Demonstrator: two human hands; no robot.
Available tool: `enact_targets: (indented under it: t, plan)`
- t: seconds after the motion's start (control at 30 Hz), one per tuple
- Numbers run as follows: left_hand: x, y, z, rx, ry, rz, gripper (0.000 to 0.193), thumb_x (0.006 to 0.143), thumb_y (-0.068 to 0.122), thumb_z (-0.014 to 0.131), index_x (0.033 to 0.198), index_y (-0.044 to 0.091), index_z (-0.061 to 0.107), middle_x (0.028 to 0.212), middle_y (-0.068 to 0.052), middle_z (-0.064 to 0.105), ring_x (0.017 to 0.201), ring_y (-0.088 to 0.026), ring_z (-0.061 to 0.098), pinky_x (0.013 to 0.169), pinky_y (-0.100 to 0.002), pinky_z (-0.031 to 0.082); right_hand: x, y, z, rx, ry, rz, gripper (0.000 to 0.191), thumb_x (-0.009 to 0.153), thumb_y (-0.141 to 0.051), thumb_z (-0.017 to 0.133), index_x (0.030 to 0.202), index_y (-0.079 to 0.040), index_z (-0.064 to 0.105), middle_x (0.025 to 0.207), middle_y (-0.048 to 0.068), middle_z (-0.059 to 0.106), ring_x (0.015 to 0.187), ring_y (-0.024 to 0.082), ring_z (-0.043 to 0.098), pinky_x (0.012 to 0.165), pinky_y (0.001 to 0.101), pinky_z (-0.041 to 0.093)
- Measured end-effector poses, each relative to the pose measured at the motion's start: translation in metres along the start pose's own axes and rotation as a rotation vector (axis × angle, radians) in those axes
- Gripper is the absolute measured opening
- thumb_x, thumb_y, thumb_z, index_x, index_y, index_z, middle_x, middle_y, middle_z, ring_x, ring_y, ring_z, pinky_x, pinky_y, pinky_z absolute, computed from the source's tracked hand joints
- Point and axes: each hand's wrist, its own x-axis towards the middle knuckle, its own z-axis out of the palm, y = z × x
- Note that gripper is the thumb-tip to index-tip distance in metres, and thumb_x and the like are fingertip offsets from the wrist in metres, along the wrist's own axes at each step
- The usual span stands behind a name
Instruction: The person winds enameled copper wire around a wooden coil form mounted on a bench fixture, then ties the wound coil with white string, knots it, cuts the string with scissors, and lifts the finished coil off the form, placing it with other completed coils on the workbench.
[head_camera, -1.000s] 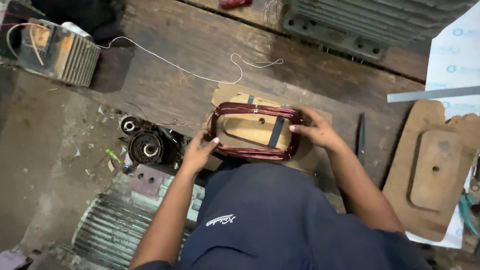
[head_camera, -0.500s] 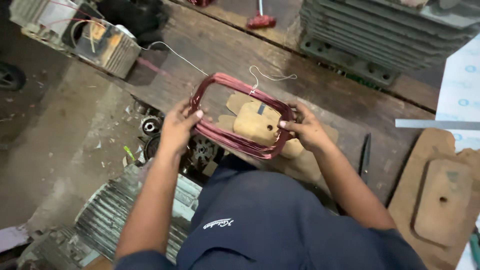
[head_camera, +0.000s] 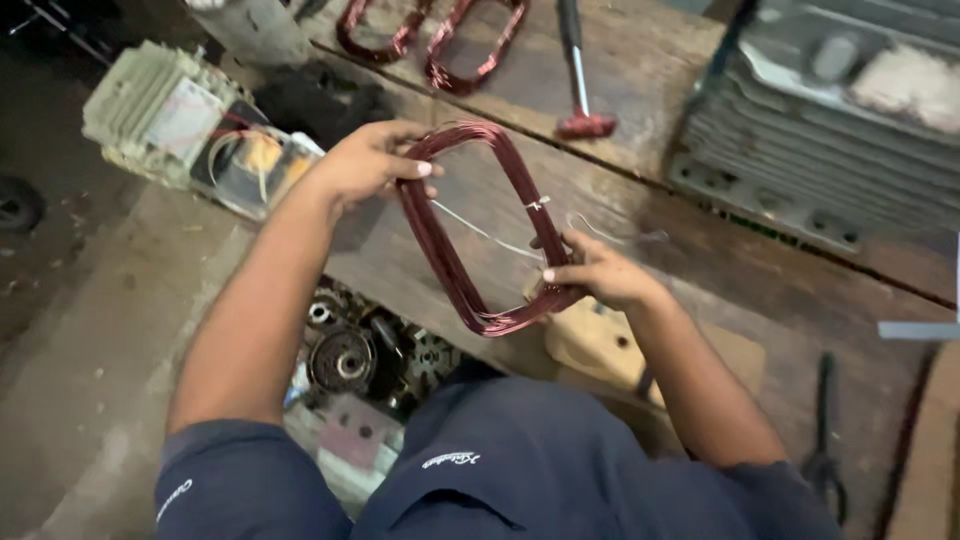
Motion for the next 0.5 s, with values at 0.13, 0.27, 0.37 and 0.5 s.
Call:
enact_targets:
  t: [0.13,0.27,0.37,0.5]
  plan:
    - [0.048,0.041,-0.080,0.172,-0.100,-0.007,0.057,0.088,-0.002,0.063,0.144,0.004,0.053,0.112,-0.010,0.074,0.087,-0.022,0.074,0.075,-0.039,0.059,0.074,-0.023,0.043,0.014,0.071,-0.051,0.062,0.084,-0.007,0.068,0.140,-0.009,0.043,0.097,0.018,0.076,0.083,0.027,0.074,0.068,0.0406,0.061]
    - [0.099,0.074,-0.145,0.205,-0.209,-0.021,0.053,0.089,0.003,0.066,0.141,0.004,0.056,0.110,-0.012,0.076,0.086,-0.021,0.076,0.078,-0.037,0.063,0.143,-0.031,0.068,0.142,0.190,-0.138,0.055,0.087,-0.002,0.067,0.136,-0.005,0.043,0.098,0.020,0.075,0.085,0.028,0.075,0.070,0.0422,0.062]
    - [0.144,0.096,-0.183,0.340,-0.180,0.113,0.049,0.089,0.007,0.073,0.137,0.006,0.062,0.111,-0.004,0.075,0.093,-0.014,0.073,0.079,-0.035,0.059,0.192,-0.039,0.072,0.248,0.254,-0.274,0.055,0.088,0.001,0.068,0.137,-0.003,0.043,0.101,0.021,0.074,0.088,0.029,0.074,0.073,0.0419,0.062]
    - [0.191,0.115,-0.217,0.093,-0.090,0.137,0.037,0.091,0.021,0.073,0.125,0.007,0.069,0.102,-0.003,0.076,0.088,-0.017,0.075,0.083,-0.038,0.063,0.271,-0.071,0.069,0.298,0.380,-0.336,0.063,0.087,0.001,0.067,0.143,-0.008,0.039,0.102,0.018,0.073,0.087,0.029,0.074,0.069,0.0431,0.061]
